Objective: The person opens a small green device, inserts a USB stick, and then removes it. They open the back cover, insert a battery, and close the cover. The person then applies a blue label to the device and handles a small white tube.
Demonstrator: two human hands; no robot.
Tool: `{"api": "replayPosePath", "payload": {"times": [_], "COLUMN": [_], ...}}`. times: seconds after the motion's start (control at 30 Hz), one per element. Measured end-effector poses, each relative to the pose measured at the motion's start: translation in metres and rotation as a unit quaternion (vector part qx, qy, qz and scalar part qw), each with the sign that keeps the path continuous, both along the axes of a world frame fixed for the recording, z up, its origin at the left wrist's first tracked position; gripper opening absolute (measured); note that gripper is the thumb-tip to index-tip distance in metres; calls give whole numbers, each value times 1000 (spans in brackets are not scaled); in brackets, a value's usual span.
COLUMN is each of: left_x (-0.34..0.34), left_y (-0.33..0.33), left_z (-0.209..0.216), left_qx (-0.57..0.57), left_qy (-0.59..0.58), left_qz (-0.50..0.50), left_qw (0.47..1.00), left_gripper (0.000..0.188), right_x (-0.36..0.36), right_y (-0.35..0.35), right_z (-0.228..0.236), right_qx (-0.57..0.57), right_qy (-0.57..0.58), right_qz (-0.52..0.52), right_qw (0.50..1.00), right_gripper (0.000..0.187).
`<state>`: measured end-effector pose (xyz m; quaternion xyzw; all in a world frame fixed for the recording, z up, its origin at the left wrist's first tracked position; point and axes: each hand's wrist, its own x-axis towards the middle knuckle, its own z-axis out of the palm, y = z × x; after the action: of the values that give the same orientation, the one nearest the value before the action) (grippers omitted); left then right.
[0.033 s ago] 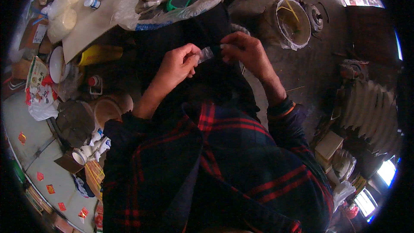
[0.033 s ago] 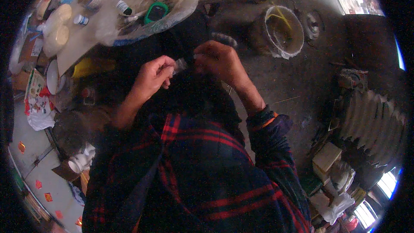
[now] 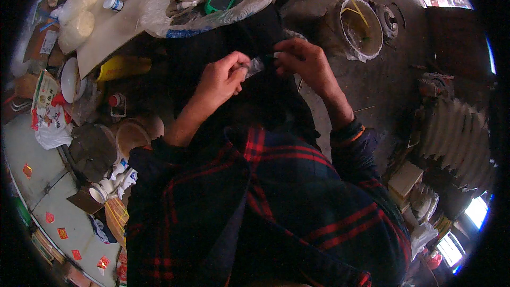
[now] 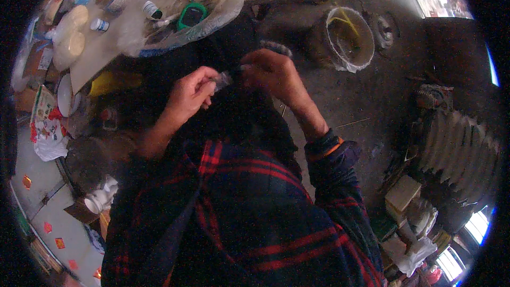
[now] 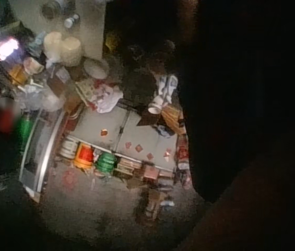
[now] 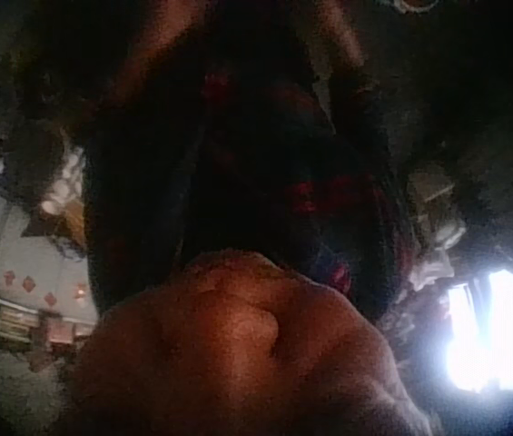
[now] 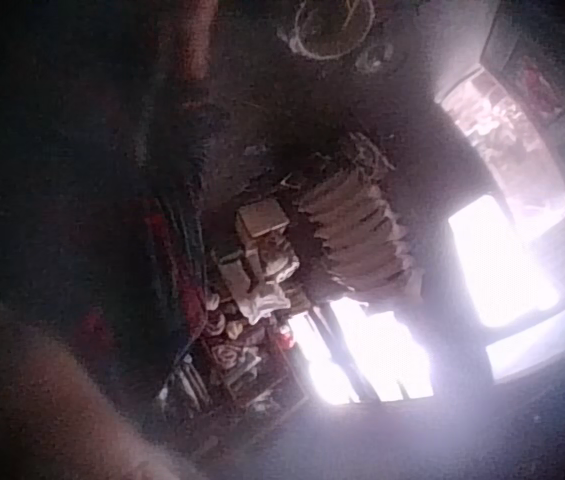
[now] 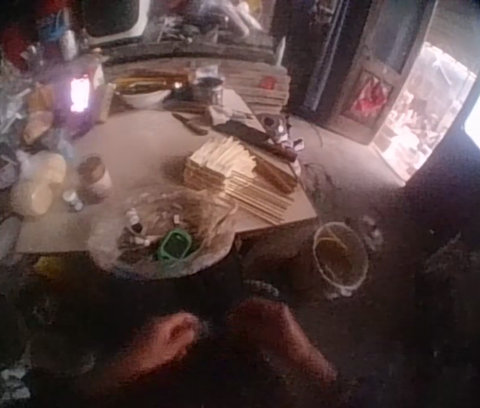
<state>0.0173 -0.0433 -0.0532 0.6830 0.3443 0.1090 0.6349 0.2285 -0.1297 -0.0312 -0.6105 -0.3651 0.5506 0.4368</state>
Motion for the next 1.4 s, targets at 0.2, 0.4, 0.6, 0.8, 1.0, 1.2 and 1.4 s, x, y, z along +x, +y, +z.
{"api": "replayPosePath", "payload": {"times": [0.2,0.4,0.6,0.8,1.0,1.2,1.4], "left_x": [16,23,31,15,17,32,27], "left_y": [-8,-9,-7,6,114,128,132], "left_z": [-5,-1,-1,39,57,24,13], "left_qx": [220,-25,176,316,591,574,427], "left_qy": [-39,-120,-131,-144,94,235,132], "left_qz": [53,104,81,94,67,5,52], "left_qw": [973,987,972,933,798,784,893], "left_gripper": [19,21,32,33,27,30,25], "right_x": [9,7,8,9,6,5,4], "right_y": [5,5,6,5,9,3,11], "right_z": [-3,-5,-8,-10,-10,-7,1], "right_qx": [45,51,46,36,59,72,80], "right_qy": [-8,20,37,16,15,56,39], "right_qz": [-62,-90,-130,-92,-85,-113,-88], "right_qw": [997,994,990,995,995,989,992], "right_gripper": [23,25,23,28,25,22,23]}}
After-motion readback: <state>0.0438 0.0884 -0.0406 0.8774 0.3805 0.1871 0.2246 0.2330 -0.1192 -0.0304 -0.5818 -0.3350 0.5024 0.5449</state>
